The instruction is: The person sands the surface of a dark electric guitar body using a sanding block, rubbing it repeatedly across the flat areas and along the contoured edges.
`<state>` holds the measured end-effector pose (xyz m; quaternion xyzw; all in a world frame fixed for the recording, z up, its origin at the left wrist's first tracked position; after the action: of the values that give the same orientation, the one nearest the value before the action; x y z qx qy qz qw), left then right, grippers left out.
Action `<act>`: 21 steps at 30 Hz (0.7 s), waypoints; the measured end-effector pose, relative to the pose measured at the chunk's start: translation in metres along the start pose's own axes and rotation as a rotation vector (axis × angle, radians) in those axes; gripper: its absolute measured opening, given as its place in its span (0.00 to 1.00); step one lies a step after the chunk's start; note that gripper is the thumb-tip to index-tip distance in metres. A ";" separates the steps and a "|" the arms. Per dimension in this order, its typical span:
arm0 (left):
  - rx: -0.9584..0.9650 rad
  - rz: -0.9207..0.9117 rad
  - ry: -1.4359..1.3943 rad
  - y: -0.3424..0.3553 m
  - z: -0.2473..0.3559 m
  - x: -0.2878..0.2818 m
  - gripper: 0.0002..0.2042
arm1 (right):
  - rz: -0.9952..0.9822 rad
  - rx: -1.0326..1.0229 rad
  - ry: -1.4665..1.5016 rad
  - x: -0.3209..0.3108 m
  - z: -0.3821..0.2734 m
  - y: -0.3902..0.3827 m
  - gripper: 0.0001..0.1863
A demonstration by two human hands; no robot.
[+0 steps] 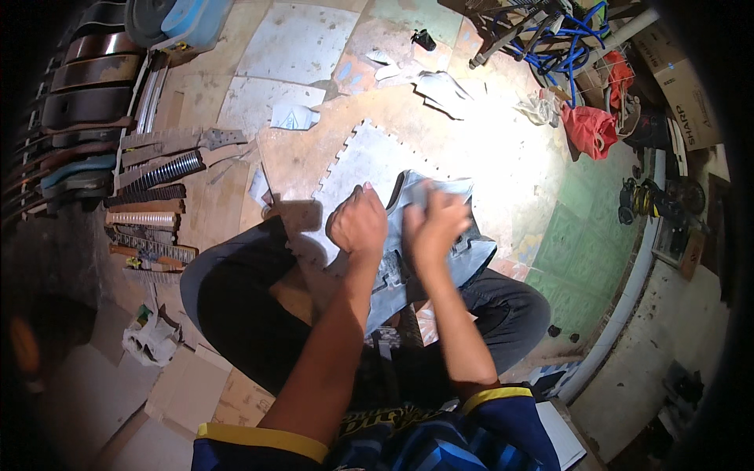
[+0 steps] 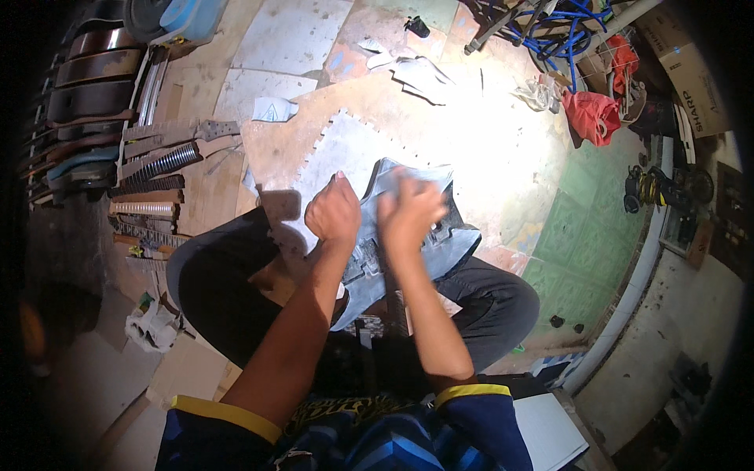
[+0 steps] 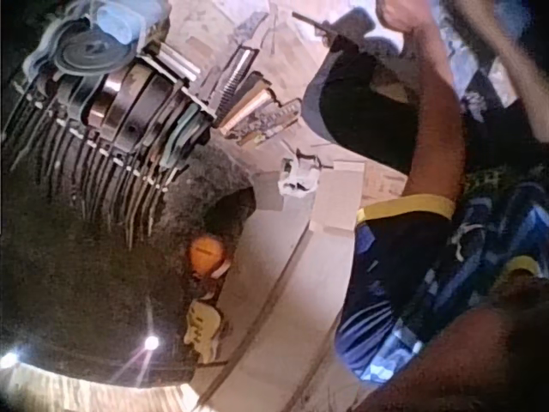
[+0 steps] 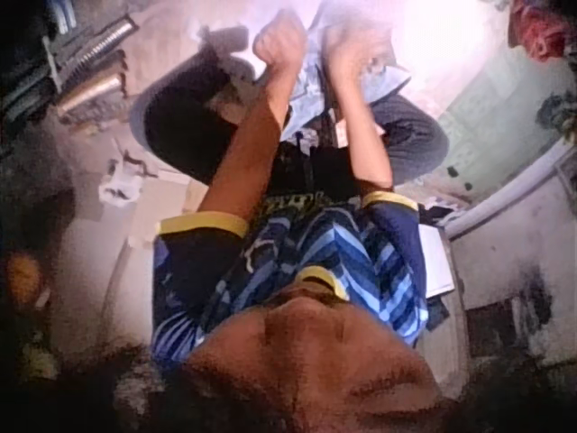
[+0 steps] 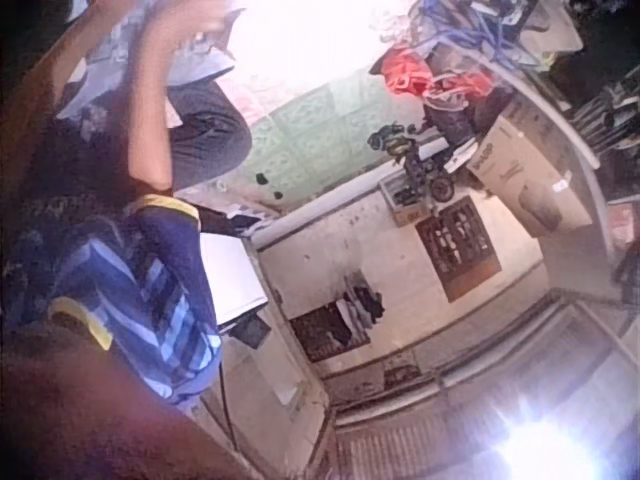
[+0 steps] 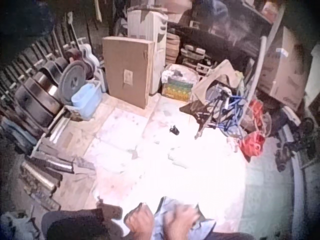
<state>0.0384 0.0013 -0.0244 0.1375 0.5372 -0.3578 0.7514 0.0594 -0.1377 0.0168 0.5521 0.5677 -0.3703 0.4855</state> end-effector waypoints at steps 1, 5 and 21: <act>-0.011 0.004 -0.011 0.001 -0.003 -0.001 0.21 | -0.070 -0.107 0.174 -0.008 -0.026 -0.009 0.24; 0.020 0.032 -0.038 0.004 -0.006 -0.006 0.21 | 0.010 -0.042 0.087 -0.014 0.059 0.035 0.24; 0.029 -0.011 -0.017 0.000 -0.003 -0.001 0.24 | 0.361 0.055 0.202 -0.069 0.176 0.048 0.26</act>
<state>0.0362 0.0031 -0.0240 0.1425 0.5264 -0.3707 0.7518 0.1260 -0.3194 0.0435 0.6921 0.4953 -0.2354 0.4694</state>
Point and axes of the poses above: each hand's wrist, its own y-axis towards the middle knuckle, its own x-axis out of the palm, z = x × y, the point moved 4 cm from there along y, towards the middle knuckle, and after that the axes turned 9 degrees about -x, right-handed, at the moved point
